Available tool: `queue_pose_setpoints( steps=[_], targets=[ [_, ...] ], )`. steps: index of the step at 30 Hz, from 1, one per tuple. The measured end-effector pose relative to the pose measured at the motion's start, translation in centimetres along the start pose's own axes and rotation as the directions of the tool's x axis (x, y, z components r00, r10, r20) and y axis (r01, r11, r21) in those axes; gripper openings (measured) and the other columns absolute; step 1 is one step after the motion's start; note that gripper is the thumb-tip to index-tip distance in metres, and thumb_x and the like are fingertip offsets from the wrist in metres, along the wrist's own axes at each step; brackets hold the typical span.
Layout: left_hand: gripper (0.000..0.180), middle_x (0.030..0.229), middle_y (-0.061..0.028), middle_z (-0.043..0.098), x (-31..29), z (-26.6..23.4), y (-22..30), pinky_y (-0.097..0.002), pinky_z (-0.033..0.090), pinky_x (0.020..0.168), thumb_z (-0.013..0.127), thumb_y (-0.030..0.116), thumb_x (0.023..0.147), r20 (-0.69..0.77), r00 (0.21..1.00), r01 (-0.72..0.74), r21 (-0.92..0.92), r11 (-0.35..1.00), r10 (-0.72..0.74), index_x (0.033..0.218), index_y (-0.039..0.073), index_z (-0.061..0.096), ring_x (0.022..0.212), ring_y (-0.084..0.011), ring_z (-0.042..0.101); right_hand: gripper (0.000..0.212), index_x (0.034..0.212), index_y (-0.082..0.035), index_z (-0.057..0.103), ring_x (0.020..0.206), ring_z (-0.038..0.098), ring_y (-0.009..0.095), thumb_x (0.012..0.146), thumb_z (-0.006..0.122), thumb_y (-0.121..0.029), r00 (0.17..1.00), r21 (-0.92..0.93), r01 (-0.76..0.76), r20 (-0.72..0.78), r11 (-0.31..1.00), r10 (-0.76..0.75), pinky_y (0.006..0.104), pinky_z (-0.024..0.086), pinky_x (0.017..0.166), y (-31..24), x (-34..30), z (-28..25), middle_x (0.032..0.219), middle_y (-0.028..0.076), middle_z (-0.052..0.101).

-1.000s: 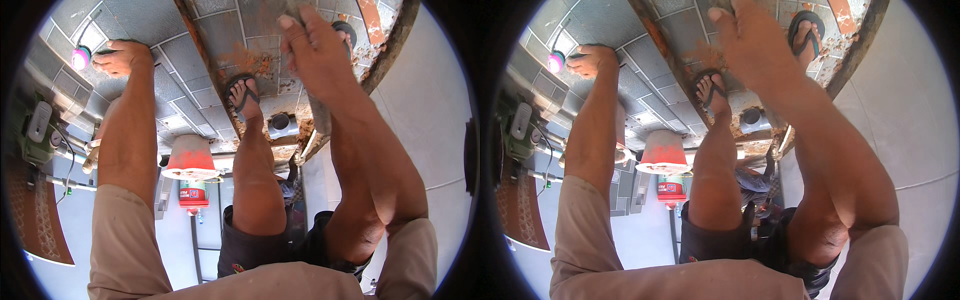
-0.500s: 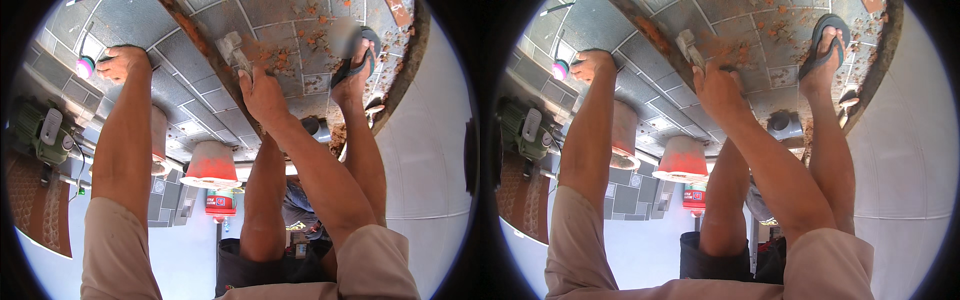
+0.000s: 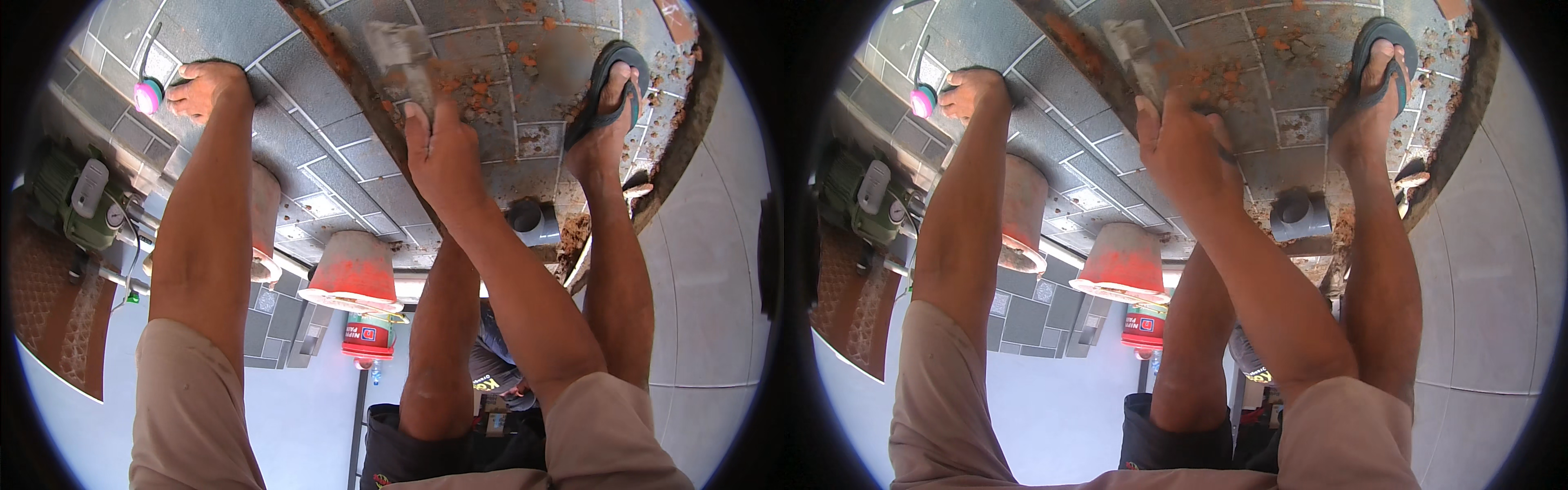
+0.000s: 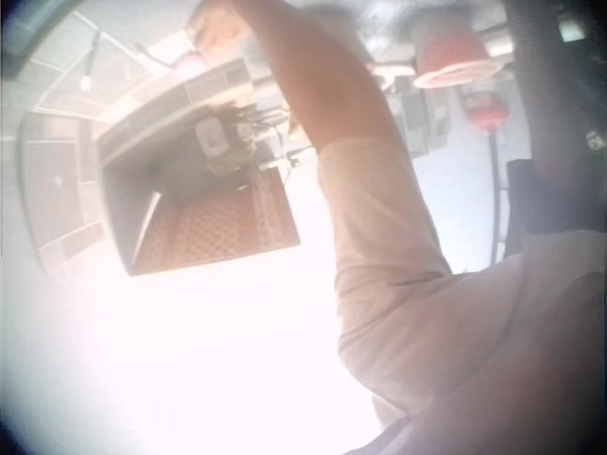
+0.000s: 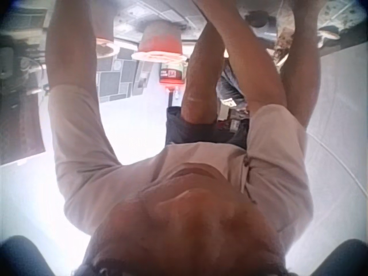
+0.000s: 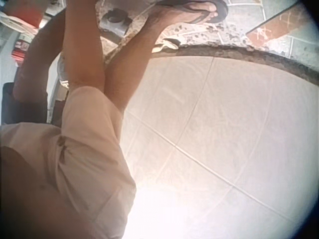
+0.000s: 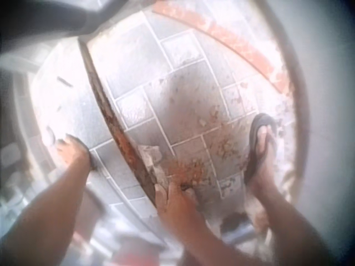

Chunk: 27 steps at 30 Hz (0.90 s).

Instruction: The person is kneeling on a tiled floor, using a trowel to apply cement to the back of a rectangular tile. They then place the tile into a gap in the floor and use a hammer to tap it into place. The person also uses a straight edge to check alignment and applies grout to the joints between tiles.

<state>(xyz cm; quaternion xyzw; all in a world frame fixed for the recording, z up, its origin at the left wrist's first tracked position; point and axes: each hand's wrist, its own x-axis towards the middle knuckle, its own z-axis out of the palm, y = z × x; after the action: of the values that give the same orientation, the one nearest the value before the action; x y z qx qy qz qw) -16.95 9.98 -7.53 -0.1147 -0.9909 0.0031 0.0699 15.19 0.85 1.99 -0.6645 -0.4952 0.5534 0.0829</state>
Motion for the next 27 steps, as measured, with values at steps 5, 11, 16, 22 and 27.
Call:
queue_pose_setpoints(
  steps=[5, 11, 16, 22, 27],
  targets=[
    [0.066, 0.163, -0.0255, 0.037, -0.5, -0.3, 0.6, -0.0511, 0.037, 0.118, 0.037, 0.047, 0.109, 0.047, 0.999, 0.027, 0.005, 1.0, -0.027, 0.154, -0.001, 0.036, 0.147, -0.037, 0.044, 0.028, 0.102, 0.006, 0.056, 0.075, 0.069, 0.053, 0.105, 0.061, -0.022, 0.96, -0.234, -0.054, 0.256, 0.971, 0.115, 0.0547, 0.055, 0.067, 0.6, 0.6, 0.2, 0.077, 0.032, 0.068],
    [0.069, 0.166, -0.0253, 0.034, -1.4, -1.2, 1.4, -0.0499, 0.031, 0.123, 0.036, 0.048, 0.109, 0.058, 0.998, 0.044, -0.076, 0.996, -0.04, 0.157, -0.002, 0.034, 0.154, -0.0353, 0.036, 0.031, 0.104, 0.006, 0.055, 0.074, 0.067, 0.055, 0.105, 0.062, -0.024, 0.999, -0.141, 0.038, 0.026, 0.989, -0.034, 0.0579, 0.053, 0.071, 0.0, -1.1, 0.6, 0.074, 0.031, 0.067],
    [0.068, 0.166, -0.0243, 0.035, -0.9, -1.0, 0.0, -0.0496, 0.03, 0.123, 0.038, 0.047, 0.11, 0.019, 1.0, 0.004, -0.069, 0.998, -0.003, 0.157, -0.001, 0.034, 0.154, -0.0352, 0.035, 0.035, 0.107, 0.0, 0.06, 0.074, 0.069, 0.047, 0.105, 0.06, -0.035, 0.987, -0.306, 0.018, 0.159, 0.952, 0.033, 0.0575, 0.056, 0.075, 1.1, -1.8, 0.6, 0.082, 0.028, 0.071],
    [0.067, 0.166, -0.0234, 0.035, -0.7, -0.4, 1.1, -0.0496, 0.028, 0.124, 0.039, 0.046, 0.11, 0.039, 0.999, 0.03, -0.109, 0.994, -0.026, 0.157, -0.002, 0.034, 0.156, -0.034, 0.032, 0.037, 0.105, 0.004, 0.058, 0.078, 0.067, 0.052, 0.105, 0.061, -0.034, 0.969, -0.244, -0.007, 0.238, 0.97, 0.067, 0.0578, 0.056, 0.079, 1.5, 0.4, 1.6, 0.083, 0.032, 0.07],
    [0.068, 0.165, -0.024, 0.036, -0.3, -0.6, -0.2, -0.0498, 0.029, 0.122, 0.04, 0.047, 0.109, 0.027, 1.0, 0.011, -0.094, 0.995, -0.008, 0.155, -0.003, 0.036, 0.154, -0.0338, 0.034, 0.037, 0.105, 0.004, 0.06, 0.085, 0.068, 0.051, 0.105, 0.06, -0.033, 0.996, -0.256, -0.009, 0.089, 0.967, 0.033, 0.0573, 0.055, 0.083, 0.5, -2.1, 0.2, 0.087, 0.032, 0.071]
  ],
)
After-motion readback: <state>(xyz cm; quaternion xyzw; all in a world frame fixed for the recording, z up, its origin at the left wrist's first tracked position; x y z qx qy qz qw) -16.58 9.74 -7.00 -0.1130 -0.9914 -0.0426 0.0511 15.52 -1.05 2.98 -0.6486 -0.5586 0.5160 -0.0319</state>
